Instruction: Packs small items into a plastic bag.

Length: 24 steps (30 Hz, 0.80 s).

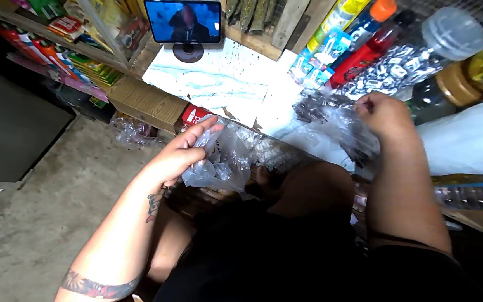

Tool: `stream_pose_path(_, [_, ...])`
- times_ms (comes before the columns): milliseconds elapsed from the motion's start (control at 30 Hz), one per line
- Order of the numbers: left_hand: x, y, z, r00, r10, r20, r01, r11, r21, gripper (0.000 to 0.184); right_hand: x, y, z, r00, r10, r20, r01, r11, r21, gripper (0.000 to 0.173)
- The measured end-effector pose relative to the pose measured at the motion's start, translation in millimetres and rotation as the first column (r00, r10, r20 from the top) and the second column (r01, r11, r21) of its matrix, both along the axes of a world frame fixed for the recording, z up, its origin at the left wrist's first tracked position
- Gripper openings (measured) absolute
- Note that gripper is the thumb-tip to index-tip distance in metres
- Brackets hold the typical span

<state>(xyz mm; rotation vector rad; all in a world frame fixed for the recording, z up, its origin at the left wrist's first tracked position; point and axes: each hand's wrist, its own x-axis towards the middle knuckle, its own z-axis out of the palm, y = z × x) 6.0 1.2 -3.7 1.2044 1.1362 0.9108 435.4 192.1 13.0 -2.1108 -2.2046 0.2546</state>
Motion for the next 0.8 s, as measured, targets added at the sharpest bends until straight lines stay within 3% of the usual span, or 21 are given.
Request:
stream_pose_path(267, [0.8, -1.4, -0.4, 1.000, 0.007, 0.023, -0.007, 1.000, 0.016, 0.077, 0.1, 7.1, 26.9, 0.995, 0.090, 0.046, -0.086, 0.993, -0.078, 0.035])
stream_pose_path(467, [0.4, -3.6, 2.4, 0.999, 0.007, 0.040, -0.007, 1.000, -0.001, 0.077, 27.9, 33.7, 28.8, 0.979, 0.153, 0.132, -0.124, 0.971, -0.204, 0.030])
stream_pose_path(567, [0.4, -3.0, 2.8, 1.000, 0.006, 0.021, -0.006, 1.000, -0.002, 0.077, 18.4, 23.7, 49.1, 0.977, 0.181, 0.116, -0.154, 0.966, -0.209, 0.029])
stream_pose_path(800, [2.9, 0.2, 1.6, 1.000, -0.005, 0.016, 0.005, 1.000, -0.018, 0.076, -22.9, -5.2, 76.8, 0.864, 0.503, -0.035, -0.503, 0.857, -0.110, 0.023])
